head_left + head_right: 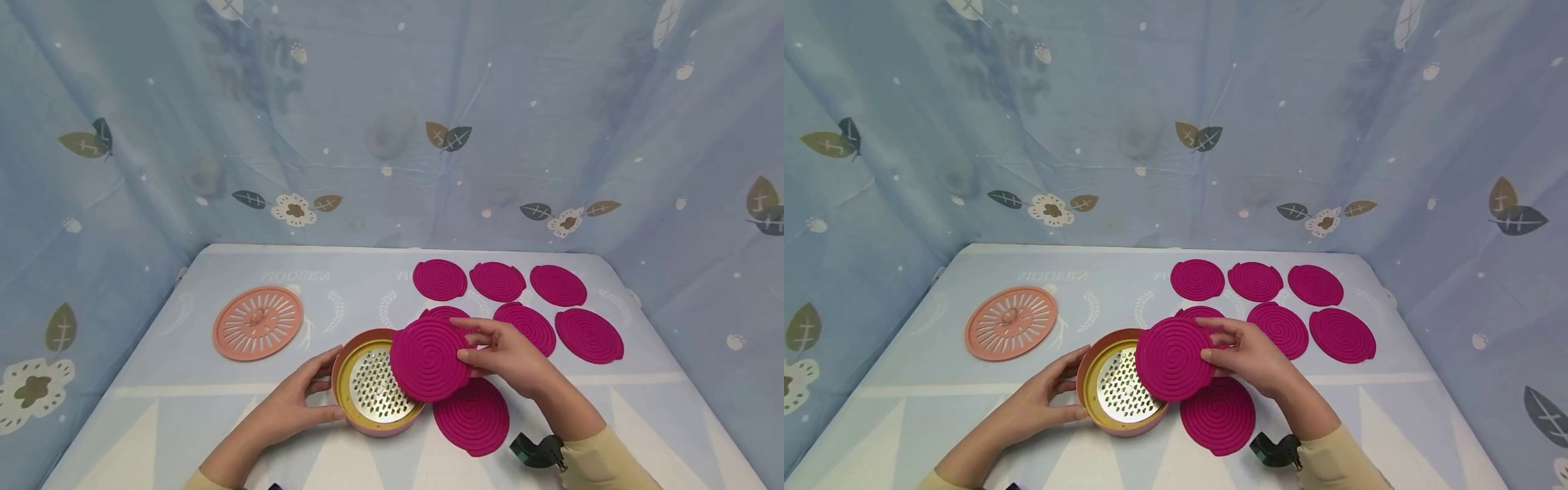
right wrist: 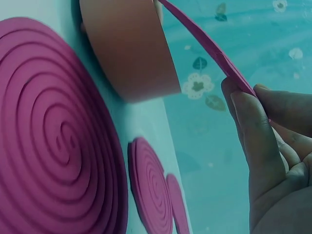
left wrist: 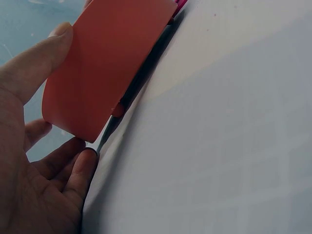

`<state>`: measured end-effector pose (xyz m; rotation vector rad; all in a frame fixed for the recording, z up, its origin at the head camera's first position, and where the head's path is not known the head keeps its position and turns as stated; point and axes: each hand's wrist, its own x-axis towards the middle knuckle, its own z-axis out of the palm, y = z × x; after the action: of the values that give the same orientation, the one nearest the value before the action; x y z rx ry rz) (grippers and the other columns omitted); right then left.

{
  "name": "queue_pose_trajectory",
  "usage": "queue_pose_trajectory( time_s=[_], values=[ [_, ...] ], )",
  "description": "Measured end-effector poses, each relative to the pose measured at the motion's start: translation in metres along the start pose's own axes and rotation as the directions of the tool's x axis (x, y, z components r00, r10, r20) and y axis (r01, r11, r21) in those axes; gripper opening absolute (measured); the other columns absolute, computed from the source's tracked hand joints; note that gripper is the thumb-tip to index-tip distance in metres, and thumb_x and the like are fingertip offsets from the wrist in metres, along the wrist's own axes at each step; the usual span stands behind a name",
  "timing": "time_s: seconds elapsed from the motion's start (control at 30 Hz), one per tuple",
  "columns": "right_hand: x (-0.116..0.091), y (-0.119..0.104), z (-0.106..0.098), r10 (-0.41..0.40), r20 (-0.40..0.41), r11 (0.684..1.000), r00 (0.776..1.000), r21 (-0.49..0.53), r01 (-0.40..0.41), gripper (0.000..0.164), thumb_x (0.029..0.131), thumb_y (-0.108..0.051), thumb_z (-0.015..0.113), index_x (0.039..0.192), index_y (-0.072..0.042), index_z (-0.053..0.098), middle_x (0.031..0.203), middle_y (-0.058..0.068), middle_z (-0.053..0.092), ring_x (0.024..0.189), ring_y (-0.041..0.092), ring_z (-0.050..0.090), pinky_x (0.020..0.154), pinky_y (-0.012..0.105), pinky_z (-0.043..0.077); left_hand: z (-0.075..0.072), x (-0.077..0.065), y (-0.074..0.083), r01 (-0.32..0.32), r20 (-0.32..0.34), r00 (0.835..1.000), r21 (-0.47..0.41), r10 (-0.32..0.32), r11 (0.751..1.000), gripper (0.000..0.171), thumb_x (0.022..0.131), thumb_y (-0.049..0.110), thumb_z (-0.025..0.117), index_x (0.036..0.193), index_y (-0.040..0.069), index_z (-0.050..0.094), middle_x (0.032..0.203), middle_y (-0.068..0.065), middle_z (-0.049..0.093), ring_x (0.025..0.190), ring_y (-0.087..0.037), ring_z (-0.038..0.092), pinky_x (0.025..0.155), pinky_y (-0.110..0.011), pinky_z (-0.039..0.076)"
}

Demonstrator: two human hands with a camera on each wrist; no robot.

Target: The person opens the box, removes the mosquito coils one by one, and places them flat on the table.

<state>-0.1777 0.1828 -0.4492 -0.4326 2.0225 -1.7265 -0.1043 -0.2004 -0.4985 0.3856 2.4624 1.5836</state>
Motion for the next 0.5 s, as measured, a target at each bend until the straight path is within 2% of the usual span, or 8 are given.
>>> queue_pose_trajectory(
  time_s=[0.2, 0.5],
  values=[
    [-0.009, 0.004, -0.011, 0.016, -0.043, 1.000, 0.999, 0.004, -0.016, 0.063, 0.089, -0.012, 0.075, 0.146, -0.009, 0.048, 0.108, 0.018, 0.068, 0.081, 0.030, 0.071, 0.076, 0.051, 0.061, 0.000, 0.000, -0.001, -0.004, 0.002, 1.000, -0.003, 0.004, 1.000, 0.096, 0.073, 0.033, 0.090, 0.152, 0.032, 0.035, 0.140, 0.003, 0.052, 0.128, -0.015, 0.050, 0.106, -0.029, 0.046],
    [-0.022, 0.012, -0.024, -0.020, -0.054, 0.998, 0.998, 0.056, 0.023, 0.065, 0.090, -0.009, 0.072, 0.148, -0.005, 0.043, 0.105, 0.021, 0.067, 0.081, 0.028, 0.071, 0.076, 0.053, 0.060, 0.000, 0.000, 0.001, 0.001, 0.005, 1.000, -0.002, -0.001, 1.000, 0.096, 0.073, 0.034, 0.089, 0.152, 0.030, 0.035, 0.139, 0.003, 0.052, 0.128, -0.015, 0.050, 0.106, -0.029, 0.046]
  ],
)
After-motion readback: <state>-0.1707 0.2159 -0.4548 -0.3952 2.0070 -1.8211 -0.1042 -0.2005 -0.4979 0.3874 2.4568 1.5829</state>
